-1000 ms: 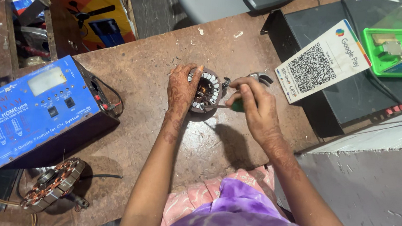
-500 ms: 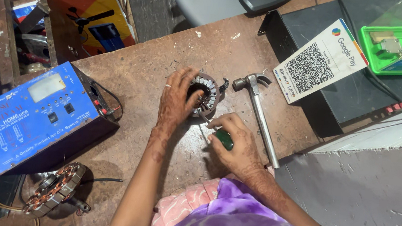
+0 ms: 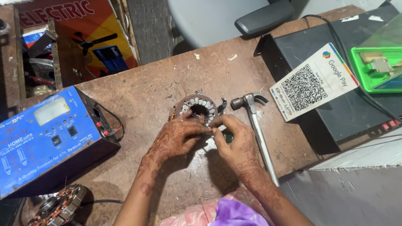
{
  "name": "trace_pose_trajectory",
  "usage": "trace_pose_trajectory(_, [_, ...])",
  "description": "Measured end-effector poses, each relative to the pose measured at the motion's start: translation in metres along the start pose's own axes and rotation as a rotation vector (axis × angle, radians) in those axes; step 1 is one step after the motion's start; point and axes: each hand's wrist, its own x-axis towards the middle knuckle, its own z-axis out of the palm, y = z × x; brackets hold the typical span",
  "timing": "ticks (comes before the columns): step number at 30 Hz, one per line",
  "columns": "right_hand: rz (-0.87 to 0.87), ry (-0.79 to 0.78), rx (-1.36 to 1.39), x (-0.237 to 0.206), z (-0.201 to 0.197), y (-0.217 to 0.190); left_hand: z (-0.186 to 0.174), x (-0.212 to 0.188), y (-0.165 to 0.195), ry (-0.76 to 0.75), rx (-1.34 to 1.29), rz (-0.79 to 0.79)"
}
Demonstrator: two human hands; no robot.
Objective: The person works at a repair bench dismantling a burned fan motor stator. They use a screwdriver to pry and lever the old copper windings out of the stator slots, occasionally tapping with a hammer, and pull the freed winding coils out by hand, setting them aside on the bench.
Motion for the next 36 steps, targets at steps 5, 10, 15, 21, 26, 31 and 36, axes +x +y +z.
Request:
trace_pose_trajectory(5, [0.009,-0.032,-0.003,0.006,0.001,-0.003,0.017,-0.006,0.009,0.168,-0.173,-0.034])
trace_pose_trajectory(10, [0.046,-0.282,-0.049,-0.007,-0.005,0.001,0.026,-0.014,0.018,0.217,-0.371,-0.113])
trace_pose_trajectory(15, [0.020,-0.370,0.184,-0.033,-0.021,0.031,0.031,-0.020,0.023,0.215,-0.658,-0.190])
trace_pose_trajectory(21, [0.406,-0.108,-0.220,-0.025,-0.032,0.112,0.032,-0.015,0.024,0.278,-0.533,-0.191])
trace_pose_trajectory(26, [0.556,-0.176,-0.498,-0.022,-0.017,0.161,0.034,-0.016,0.025,0.288,-0.475,-0.202])
trace_pose_trajectory(31, [0.319,-0.097,-0.613,-0.018,-0.006,0.173,0.045,-0.015,0.023,0.343,-0.629,-0.276])
trace_pose_trajectory(36, [0.700,-0.026,-0.138,-0.013,-0.001,0.160,0.044,-0.016,0.019,0.345,-0.551,-0.213])
